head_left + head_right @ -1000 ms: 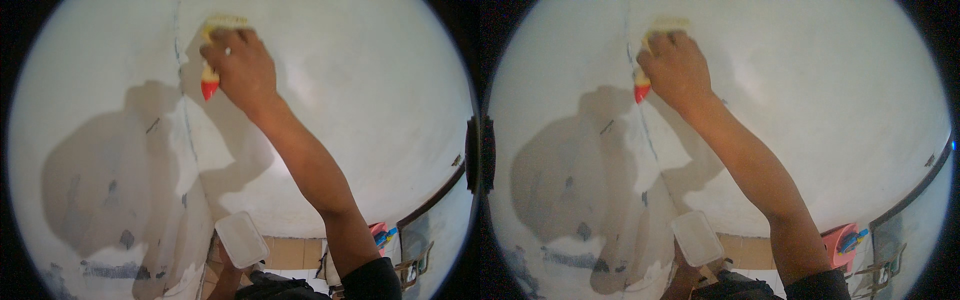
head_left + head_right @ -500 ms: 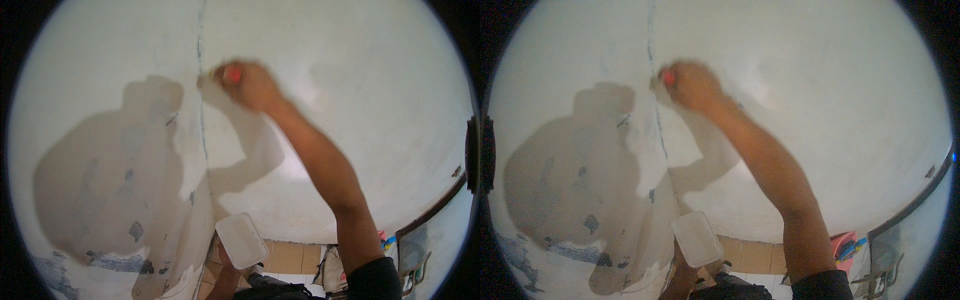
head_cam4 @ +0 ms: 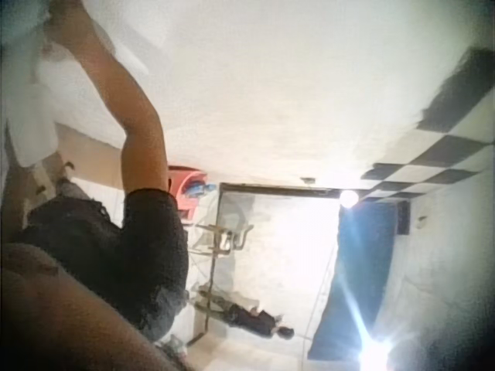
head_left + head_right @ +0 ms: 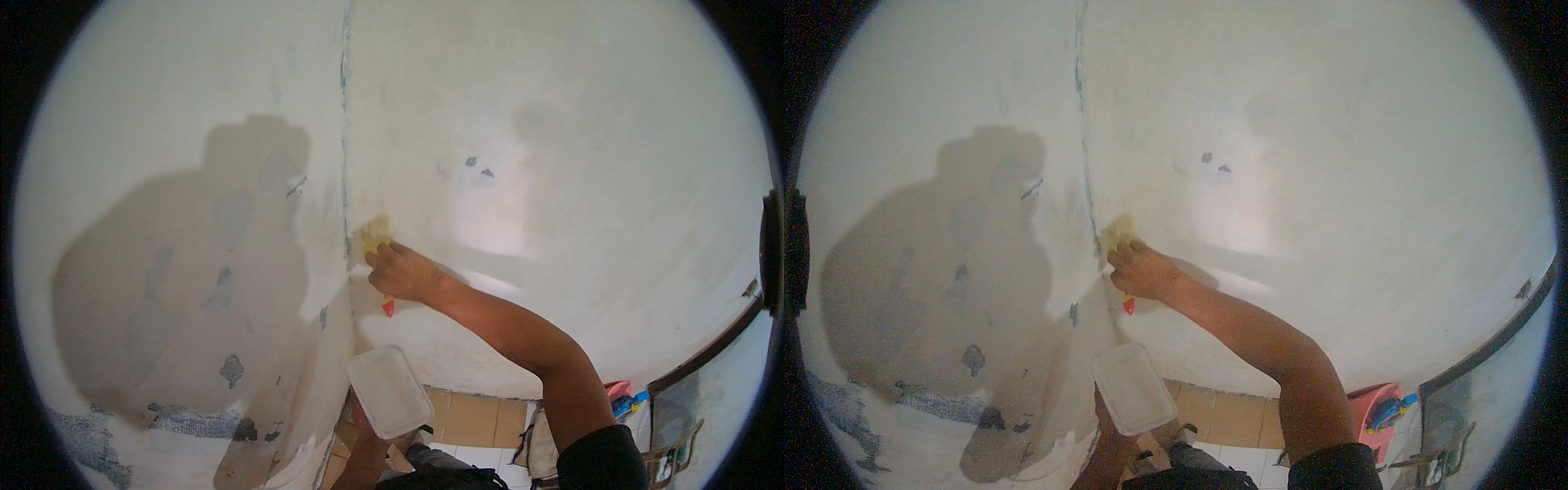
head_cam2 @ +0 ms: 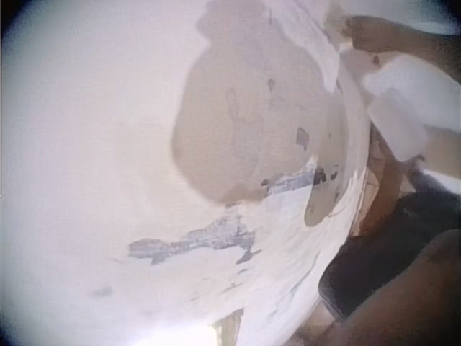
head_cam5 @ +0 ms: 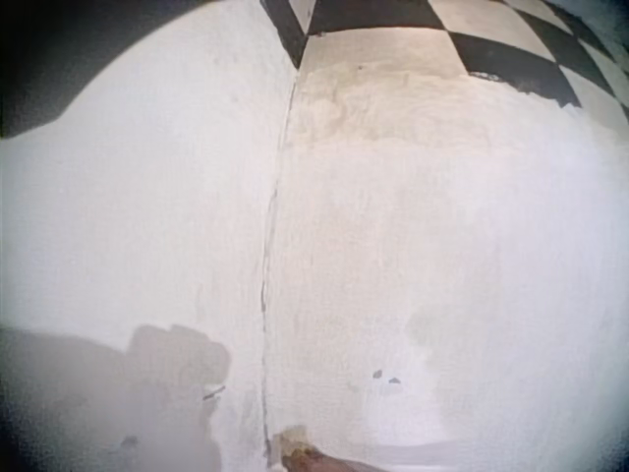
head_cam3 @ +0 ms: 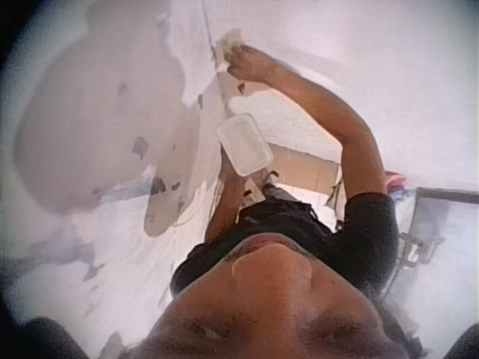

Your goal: The person applies white paint to a wall using a brush, frequently dipping it into a plastic tray held in their other hand. They cover a corner and several sections of the upper wall with vertical and horizontal strokes.

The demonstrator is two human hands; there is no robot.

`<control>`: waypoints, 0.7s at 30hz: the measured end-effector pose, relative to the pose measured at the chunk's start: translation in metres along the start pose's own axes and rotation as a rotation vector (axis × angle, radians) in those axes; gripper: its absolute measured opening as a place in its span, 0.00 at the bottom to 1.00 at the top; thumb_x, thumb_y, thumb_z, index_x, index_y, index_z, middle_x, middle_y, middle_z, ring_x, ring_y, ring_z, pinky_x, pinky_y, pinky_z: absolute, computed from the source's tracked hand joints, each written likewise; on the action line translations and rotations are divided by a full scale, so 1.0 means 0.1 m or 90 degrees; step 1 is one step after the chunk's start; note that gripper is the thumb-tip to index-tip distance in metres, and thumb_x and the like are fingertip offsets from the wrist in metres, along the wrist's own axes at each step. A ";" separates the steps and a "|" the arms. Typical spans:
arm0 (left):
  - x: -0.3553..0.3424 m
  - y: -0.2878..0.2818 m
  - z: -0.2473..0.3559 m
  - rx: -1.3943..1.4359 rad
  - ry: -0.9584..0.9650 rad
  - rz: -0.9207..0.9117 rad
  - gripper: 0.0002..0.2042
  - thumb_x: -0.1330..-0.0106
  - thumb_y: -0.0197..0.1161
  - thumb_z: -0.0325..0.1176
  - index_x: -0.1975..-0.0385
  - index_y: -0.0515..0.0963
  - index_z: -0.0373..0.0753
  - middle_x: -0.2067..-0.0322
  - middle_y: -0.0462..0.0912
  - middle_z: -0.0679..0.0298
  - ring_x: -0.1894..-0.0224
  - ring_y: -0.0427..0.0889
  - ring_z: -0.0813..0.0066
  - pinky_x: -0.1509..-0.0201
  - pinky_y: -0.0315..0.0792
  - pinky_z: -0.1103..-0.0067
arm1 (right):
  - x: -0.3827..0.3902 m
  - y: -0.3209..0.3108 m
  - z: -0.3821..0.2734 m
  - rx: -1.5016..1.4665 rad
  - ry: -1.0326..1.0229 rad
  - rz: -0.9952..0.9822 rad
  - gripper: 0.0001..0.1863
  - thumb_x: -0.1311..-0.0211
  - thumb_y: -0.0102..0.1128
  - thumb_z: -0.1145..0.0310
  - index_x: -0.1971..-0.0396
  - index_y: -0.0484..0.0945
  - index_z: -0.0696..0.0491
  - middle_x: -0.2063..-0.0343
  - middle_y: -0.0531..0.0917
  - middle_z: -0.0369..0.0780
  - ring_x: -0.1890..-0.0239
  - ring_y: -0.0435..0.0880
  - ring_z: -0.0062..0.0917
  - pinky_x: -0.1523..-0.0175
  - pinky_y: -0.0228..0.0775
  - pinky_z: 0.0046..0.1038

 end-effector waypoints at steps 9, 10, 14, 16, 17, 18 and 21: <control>0.07 -0.24 0.09 -0.027 0.009 0.083 0.32 0.30 0.43 0.63 0.34 0.65 0.47 0.41 0.75 0.60 0.43 0.78 0.52 0.42 0.74 0.50 | -0.53 -2.04 2.24 -0.097 0.441 0.241 0.12 0.39 0.61 0.57 0.62 0.82 0.48 0.70 0.84 0.47 0.65 0.83 0.46 0.58 0.76 0.39; 0.06 -0.22 0.08 -0.025 0.008 0.081 0.32 0.30 0.43 0.63 0.34 0.65 0.47 0.41 0.75 0.60 0.43 0.78 0.52 0.42 0.74 0.50 | -0.50 -2.38 2.30 -0.038 0.402 0.362 0.12 0.37 0.58 0.58 0.63 0.83 0.50 0.69 0.85 0.47 0.65 0.84 0.44 0.58 0.77 0.41; 0.04 -0.12 0.06 0.036 0.006 -0.009 0.33 0.31 0.47 0.62 0.33 0.63 0.46 0.41 0.74 0.57 0.43 0.77 0.50 0.43 0.74 0.49 | -0.47 -2.95 2.11 0.181 0.322 0.494 0.05 0.41 0.61 0.77 0.65 0.83 0.56 0.56 0.84 0.45 0.52 0.83 0.35 0.47 0.76 0.31; 0.05 -0.10 0.04 0.085 0.000 -0.042 0.33 0.31 0.51 0.60 0.34 0.63 0.44 0.41 0.74 0.54 0.43 0.77 0.50 0.44 0.74 0.48 | -0.51 -2.27 2.08 0.197 0.320 0.374 0.08 0.40 0.60 0.66 0.61 0.82 0.46 0.60 0.84 0.39 0.54 0.82 0.35 0.52 0.77 0.33; 0.03 -0.06 0.01 0.078 -0.006 -0.034 0.33 0.31 0.50 0.60 0.34 0.63 0.44 0.41 0.74 0.54 0.43 0.77 0.50 0.44 0.74 0.48 | -0.52 -1.76 1.97 0.247 0.293 0.303 0.09 0.44 0.61 0.68 0.63 0.83 0.47 0.55 0.82 0.37 0.50 0.79 0.33 0.47 0.75 0.32; 0.04 -0.04 0.06 0.068 -0.002 -0.023 0.33 0.31 0.50 0.60 0.34 0.63 0.44 0.41 0.74 0.54 0.43 0.77 0.50 0.43 0.74 0.49 | -0.57 -1.23 1.59 0.225 0.215 0.141 0.08 0.46 0.61 0.67 0.65 0.82 0.48 0.56 0.82 0.35 0.50 0.78 0.32 0.44 0.72 0.32; 0.08 0.04 0.04 0.048 -0.005 -0.003 0.33 0.31 0.50 0.60 0.33 0.63 0.44 0.41 0.73 0.54 0.42 0.76 0.51 0.42 0.74 0.50 | -0.07 -0.02 0.43 0.226 -0.002 0.112 0.08 0.48 0.59 0.64 0.69 0.83 0.46 0.57 0.80 0.36 0.52 0.78 0.33 0.44 0.71 0.30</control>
Point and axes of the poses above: each hand's wrist, its own x-axis away from the middle knuckle, its own y-axis out of the palm, z = x × y, the point moved 8 cm from there along -x, towards the middle knuckle
